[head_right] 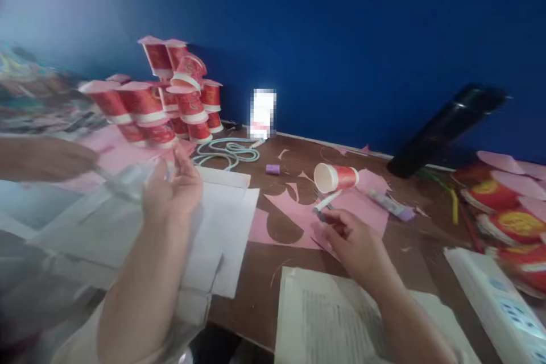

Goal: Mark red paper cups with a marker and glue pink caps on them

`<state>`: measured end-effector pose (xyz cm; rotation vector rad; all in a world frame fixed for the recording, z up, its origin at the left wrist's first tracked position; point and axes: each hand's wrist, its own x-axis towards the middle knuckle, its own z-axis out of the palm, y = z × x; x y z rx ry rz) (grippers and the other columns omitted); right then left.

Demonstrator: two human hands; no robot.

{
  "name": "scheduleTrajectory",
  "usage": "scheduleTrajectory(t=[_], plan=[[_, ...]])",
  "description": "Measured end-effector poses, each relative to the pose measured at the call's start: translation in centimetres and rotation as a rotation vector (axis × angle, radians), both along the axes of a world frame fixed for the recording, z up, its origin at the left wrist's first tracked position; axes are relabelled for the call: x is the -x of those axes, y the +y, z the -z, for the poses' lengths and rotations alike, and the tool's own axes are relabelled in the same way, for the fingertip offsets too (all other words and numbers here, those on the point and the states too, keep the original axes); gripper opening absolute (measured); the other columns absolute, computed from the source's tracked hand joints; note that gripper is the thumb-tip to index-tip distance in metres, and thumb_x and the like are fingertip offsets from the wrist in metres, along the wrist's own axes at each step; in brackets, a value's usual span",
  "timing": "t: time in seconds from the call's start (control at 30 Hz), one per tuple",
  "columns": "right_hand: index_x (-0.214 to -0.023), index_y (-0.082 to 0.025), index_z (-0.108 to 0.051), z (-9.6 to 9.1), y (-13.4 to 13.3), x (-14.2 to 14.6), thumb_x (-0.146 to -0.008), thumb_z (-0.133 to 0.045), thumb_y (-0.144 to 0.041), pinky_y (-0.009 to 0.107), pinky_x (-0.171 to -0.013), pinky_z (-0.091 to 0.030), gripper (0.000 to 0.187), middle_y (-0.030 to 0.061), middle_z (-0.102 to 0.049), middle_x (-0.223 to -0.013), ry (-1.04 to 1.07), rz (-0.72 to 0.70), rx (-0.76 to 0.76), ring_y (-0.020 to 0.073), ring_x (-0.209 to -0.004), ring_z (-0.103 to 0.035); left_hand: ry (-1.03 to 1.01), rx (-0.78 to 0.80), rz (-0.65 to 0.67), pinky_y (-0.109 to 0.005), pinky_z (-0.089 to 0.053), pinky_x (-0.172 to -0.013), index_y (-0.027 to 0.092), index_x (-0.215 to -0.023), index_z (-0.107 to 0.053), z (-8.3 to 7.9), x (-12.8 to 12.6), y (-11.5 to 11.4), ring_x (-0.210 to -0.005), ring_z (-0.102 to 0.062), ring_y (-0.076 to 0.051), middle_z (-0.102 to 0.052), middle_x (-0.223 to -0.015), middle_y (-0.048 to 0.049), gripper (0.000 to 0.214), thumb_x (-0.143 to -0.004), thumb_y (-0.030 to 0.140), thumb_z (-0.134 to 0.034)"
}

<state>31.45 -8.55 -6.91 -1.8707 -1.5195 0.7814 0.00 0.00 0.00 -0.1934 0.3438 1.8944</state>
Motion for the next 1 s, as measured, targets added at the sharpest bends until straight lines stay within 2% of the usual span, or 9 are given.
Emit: scheduleTrajectory(t=[0.13,0.23,0.43,0.53,0.63,0.73,0.83,0.9,1.0], plan=[[-0.113,-0.023,-0.069,0.1,0.0,0.0,-0.077,-0.066,-0.054,0.032,-0.061,-0.057,0.047,0.0083,-0.075,-0.109,0.004,0.007,-0.016,0.0216,-0.075,-0.071,0.039,0.037,0.033,-0.012,-0.058,-0.068,0.010,-0.121,-0.056,-0.2,-0.4,0.0,-0.066,-0.071,-0.007,-0.071,-0.076,-0.0020,0.030,-0.102,0.014,-0.034],[-0.113,-0.023,-0.069,0.1,0.1,0.0,-0.077,-0.065,-0.056,0.033,-0.060,-0.056,0.049,0.0072,-0.076,-0.102,-0.021,0.010,-0.024,0.0194,-0.066,-0.069,0.086,0.051,0.065,-0.012,-0.057,-0.062,0.012,-0.109,-0.058,-0.2,-0.7,-0.1,-0.061,-0.067,-0.006,-0.070,-0.077,-0.0017,0.021,-0.099,0.012,-0.040],[-0.107,-0.023,-0.070,-0.2,-0.1,0.1,-0.077,-0.065,-0.059,0.034,-0.061,-0.055,0.046,0.0069,-0.076,-0.096,-0.050,0.056,-0.067,0.0196,-0.064,-0.068,0.283,0.112,0.354,-0.009,-0.043,-0.047,0.013,-0.083,-0.058,0.0,-2.8,-0.5,-0.047,-0.050,-0.001,-0.061,-0.068,0.0017,0.012,-0.090,0.006,-0.051],[-0.109,-0.024,-0.069,-0.2,0.0,0.3,-0.078,-0.065,-0.056,0.034,-0.066,-0.056,0.045,0.0069,-0.076,-0.098,0.011,0.077,-0.110,0.0210,-0.074,-0.070,0.657,0.041,0.440,-0.012,-0.040,-0.047,0.013,-0.086,-0.062,1.1,-5.1,-0.8,-0.051,-0.051,-0.003,-0.063,-0.068,0.0007,0.005,-0.086,0.009,-0.058],[-0.109,-0.023,-0.069,-0.3,0.3,0.4,-0.079,-0.065,-0.055,0.035,-0.068,-0.055,0.044,0.0072,-0.076,-0.100,0.003,0.124,-0.157,0.0214,-0.077,-0.071,1.211,-0.051,0.572,-0.018,-0.042,-0.049,0.016,-0.089,-0.065,2.9,-7.3,-1.4,-0.052,-0.052,-0.007,-0.067,-0.072,-0.0011,0.006,-0.085,0.019,-0.063],[-0.105,-0.023,-0.072,-0.4,0.6,0.4,-0.079,-0.063,-0.054,0.033,-0.064,-0.053,0.042,0.0069,-0.076,-0.093,-0.102,0.201,-0.193,0.0220,-0.074,-0.070,1.679,-0.245,0.535,-0.024,-0.048,-0.067,0.019,-0.088,-0.068,4.1,-9.1,-2.2,-0.073,-0.062,-0.012,-0.071,-0.085,-0.0025,0.009,-0.086,0.019,-0.059],[-0.101,-0.024,-0.074,-0.4,0.9,-0.1,-0.079,-0.061,-0.054,0.034,-0.064,-0.051,0.040,0.0062,-0.076,-0.089,-0.208,0.266,-0.206,0.0238,-0.075,-0.070,2.035,-0.388,0.522,-0.029,-0.048,-0.078,0.020,-0.087,-0.069,4.2,-10.8,-2.9,-0.084,-0.063,-0.016,-0.072,-0.094,-0.0032,0.011,-0.085,0.018,-0.059],[-0.101,-0.026,-0.075,-0.3,1.1,-0.5,-0.080,-0.058,-0.056,0.036,-0.067,-0.050,0.040,0.0055,-0.076,-0.087,-0.255,0.300,-0.198,0.0245,-0.076,-0.070,2.235,-0.443,0.552,-0.031,-0.049,-0.077,0.021,-0.088,-0.071,3.8,-12.1,-3.0,-0.088,-0.064,-0.020,-0.071,-0.095,-0.0049,0.015,-0.089,0.022,-0.056],[-0.099,-0.026,-0.076,-0.1,1.4,-1.2,-0.082,-0.055,-0.056,0.037,-0.070,-0.051,0.041,0.0062,-0.076,-0.088,-0.293,0.343,-0.198,0.0252,-0.077,-0.070,2.494,-0.508,0.512,-0.034,-0.051,-0.077,0.017,-0.096,-0.071,3.5,-14.2,-2.7,-0.090,-0.065,-0.024,-0.069,-0.100,-0.0100,0.024,-0.093,0.033,-0.054]])
